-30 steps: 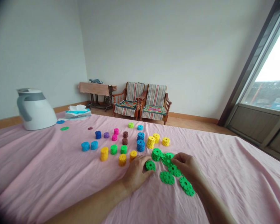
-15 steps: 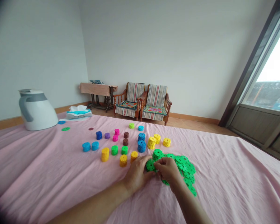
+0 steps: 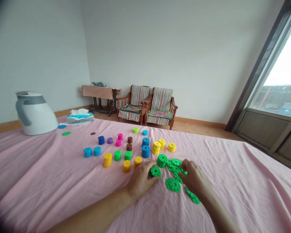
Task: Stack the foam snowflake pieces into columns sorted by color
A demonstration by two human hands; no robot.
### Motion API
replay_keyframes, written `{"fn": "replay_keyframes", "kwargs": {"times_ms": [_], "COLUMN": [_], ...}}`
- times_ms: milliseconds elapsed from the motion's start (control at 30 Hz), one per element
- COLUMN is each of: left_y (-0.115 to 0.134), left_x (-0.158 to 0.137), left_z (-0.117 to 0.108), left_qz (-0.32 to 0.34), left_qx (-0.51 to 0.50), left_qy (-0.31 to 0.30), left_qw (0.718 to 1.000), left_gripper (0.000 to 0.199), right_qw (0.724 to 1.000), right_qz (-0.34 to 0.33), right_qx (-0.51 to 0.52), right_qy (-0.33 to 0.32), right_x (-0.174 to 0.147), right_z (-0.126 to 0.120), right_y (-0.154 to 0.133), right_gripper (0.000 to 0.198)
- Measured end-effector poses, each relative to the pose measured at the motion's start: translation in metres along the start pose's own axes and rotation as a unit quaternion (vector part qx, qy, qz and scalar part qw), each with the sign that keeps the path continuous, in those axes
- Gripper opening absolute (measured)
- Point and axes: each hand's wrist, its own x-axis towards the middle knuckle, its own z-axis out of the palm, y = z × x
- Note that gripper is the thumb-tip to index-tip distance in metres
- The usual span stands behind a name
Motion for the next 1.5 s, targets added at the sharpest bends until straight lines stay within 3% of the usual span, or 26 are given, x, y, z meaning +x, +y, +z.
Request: {"fn": "replay_keyframes", "kwargs": {"times_ms": [133, 300, 500, 567, 700, 800, 933, 1100, 1233, 1367, 1500], "left_y": [0.000, -0.001, -0.003, -0.003, -0.004, -0.003, -0.002, -0.003, -0.004, -0.001, 0.000], "left_x": [0.001, 0.001, 0.001, 0.001, 0.000, 0.000, 0.000, 0.000, -0.001, 0.000, 0.000], "left_z": [0.000, 0.000, 0.001, 0.002, 0.002, 0.001, -0.001, 0.000, 0.000, -0.001, 0.000], "left_qz": [0.009, 0.013, 0.012, 0.011, 0.013, 0.012, 0.016, 0.013, 0.006, -0.006, -0.015], "left_qx": [0.004, 0.013, 0.009, 0.008, -0.005, -0.013, -0.010, -0.013, -0.004, 0.000, 0.001], "left_qy": [0.002, 0.004, 0.003, 0.001, 0.003, 0.002, -0.001, -0.002, -0.002, -0.002, -0.001], "left_qw": [1.000, 1.000, 1.000, 1.000, 1.000, 1.000, 1.000, 1.000, 1.000, 1.000, 1.000], "left_gripper": [0.039, 0.033, 0.032, 0.032, 0.035, 0.040, 0.037, 0.034, 0.037, 0.038, 0.039], "right_qw": [0.998, 0.998, 0.997, 0.983, 0.922, 0.897, 0.884, 0.909, 0.940, 0.980, 0.994], "right_qz": [-0.005, -0.006, 0.013, 0.035, 0.113, 0.139, 0.137, 0.113, 0.103, 0.042, -0.022], "right_qx": [-0.060, -0.056, 0.075, 0.177, 0.365, 0.413, 0.436, 0.394, 0.318, 0.176, 0.017], "right_qy": [-0.014, -0.014, -0.015, -0.026, -0.060, -0.077, -0.094, -0.077, -0.068, -0.088, -0.101], "right_x": [-0.006, -0.006, -0.003, -0.004, -0.009, -0.013, -0.013, -0.010, -0.009, -0.010, -0.019], "right_z": [0.003, 0.009, 0.005, 0.003, 0.007, 0.014, 0.023, 0.028, 0.018, -0.003, -0.017], "right_y": [-0.001, 0.002, -0.005, -0.020, -0.057, -0.078, -0.089, -0.088, -0.080, -0.062, -0.046], "right_gripper": [0.015, 0.013, 0.008, 0.011, 0.018, 0.022, 0.023, 0.019, 0.015, 0.010, 0.006]}}
